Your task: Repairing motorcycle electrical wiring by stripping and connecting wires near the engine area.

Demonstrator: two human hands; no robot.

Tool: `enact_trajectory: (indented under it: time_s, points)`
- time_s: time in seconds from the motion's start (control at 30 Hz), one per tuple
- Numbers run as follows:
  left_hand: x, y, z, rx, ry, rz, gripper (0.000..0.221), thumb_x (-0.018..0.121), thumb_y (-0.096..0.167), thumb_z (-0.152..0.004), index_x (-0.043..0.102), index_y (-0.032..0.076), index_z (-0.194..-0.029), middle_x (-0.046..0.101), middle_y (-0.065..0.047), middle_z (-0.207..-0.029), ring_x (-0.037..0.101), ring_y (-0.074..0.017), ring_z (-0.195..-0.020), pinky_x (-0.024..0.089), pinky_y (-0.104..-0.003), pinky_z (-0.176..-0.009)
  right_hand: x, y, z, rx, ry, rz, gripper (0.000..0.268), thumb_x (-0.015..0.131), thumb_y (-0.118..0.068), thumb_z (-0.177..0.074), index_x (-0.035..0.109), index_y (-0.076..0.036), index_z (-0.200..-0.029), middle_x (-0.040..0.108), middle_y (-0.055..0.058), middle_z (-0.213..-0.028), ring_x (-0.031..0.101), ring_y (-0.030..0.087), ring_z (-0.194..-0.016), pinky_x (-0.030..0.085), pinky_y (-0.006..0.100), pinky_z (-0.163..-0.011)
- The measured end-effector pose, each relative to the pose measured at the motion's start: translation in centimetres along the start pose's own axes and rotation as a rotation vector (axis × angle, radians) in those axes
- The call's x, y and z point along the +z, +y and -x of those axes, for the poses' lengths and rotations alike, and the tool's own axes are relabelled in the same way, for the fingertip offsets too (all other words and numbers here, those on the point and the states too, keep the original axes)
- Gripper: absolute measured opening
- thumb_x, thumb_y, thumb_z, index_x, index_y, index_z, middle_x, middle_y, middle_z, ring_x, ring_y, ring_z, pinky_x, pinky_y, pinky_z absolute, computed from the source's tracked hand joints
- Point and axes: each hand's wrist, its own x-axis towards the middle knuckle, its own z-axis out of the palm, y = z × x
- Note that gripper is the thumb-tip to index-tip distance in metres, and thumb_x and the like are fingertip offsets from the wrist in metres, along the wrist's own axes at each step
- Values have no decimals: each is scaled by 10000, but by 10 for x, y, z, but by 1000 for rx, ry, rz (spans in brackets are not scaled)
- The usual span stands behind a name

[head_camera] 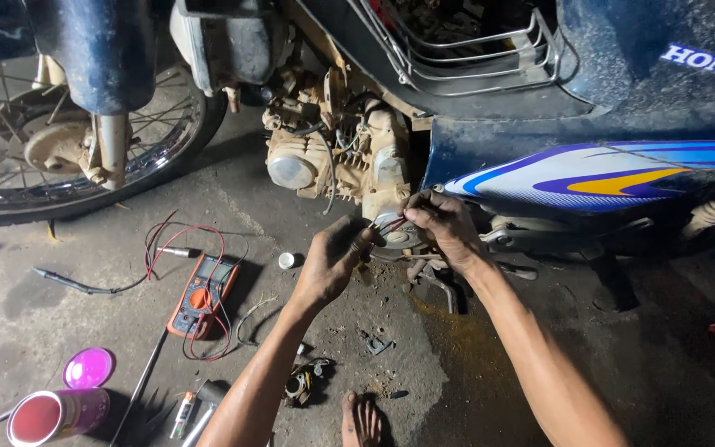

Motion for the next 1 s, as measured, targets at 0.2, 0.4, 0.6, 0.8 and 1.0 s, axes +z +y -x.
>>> enact_trajectory:
  time_s: [0.2, 0.4, 0.6, 0.8, 1.0]
  points:
    - [-7, 7, -9, 51, 28, -296, 205, 608, 246, -1022, 716, 123, -1145, 684, -89, -631, 706, -273, -611, 566, -394, -700, -9, 22, -9, 84, 107, -145, 155, 775, -171, -905, 702, -126, -1035, 568, 14, -710, 487, 56, -532, 367, 164, -491]
    - [-10, 16, -9, 193, 113, -601, 161, 608, 224, -1003, 668, 135, -1123, 779, -142, -886, 747, -416, -835, 582, -532, -744, -3, -3, -1, -276, 130, 609, 63, 786, -205, -928, 754, -158, -954, 740, 77, -842, 696, 161, -783, 569, 297, -732]
    - [-4, 5, -9, 194, 132, -790, 133, 616, 252, -998, 679, 193, -1099, 731, -133, -804, 737, -407, -765, 580, -541, -674, 17, -4, 24, -80, 295, 335, 43, 743, -88, -943, 741, -60, -975, 719, 179, -931, 647, 303, -826, 576, 404, -817]
    - [-9, -5, -4, 241, 172, -743, 100, 672, 268, -968, 720, 216, -1038, 715, -108, -729, 733, -391, -718, 572, -507, -619, 37, -16, 52, 314, 335, -29, 172, 776, -246, -899, 744, -112, -1002, 640, 46, -772, 493, 114, -616, 399, 217, -536]
    - [-6, -6, -10, 333, 146, -835, 89, 702, 275, -935, 716, 219, -1003, 692, -50, -690, 738, -296, -661, 584, -415, -601, 39, -3, 61, 29, 323, 320, 134, 776, -225, -904, 780, -98, -948, 664, 76, -664, 617, 137, -589, 466, 249, -570]
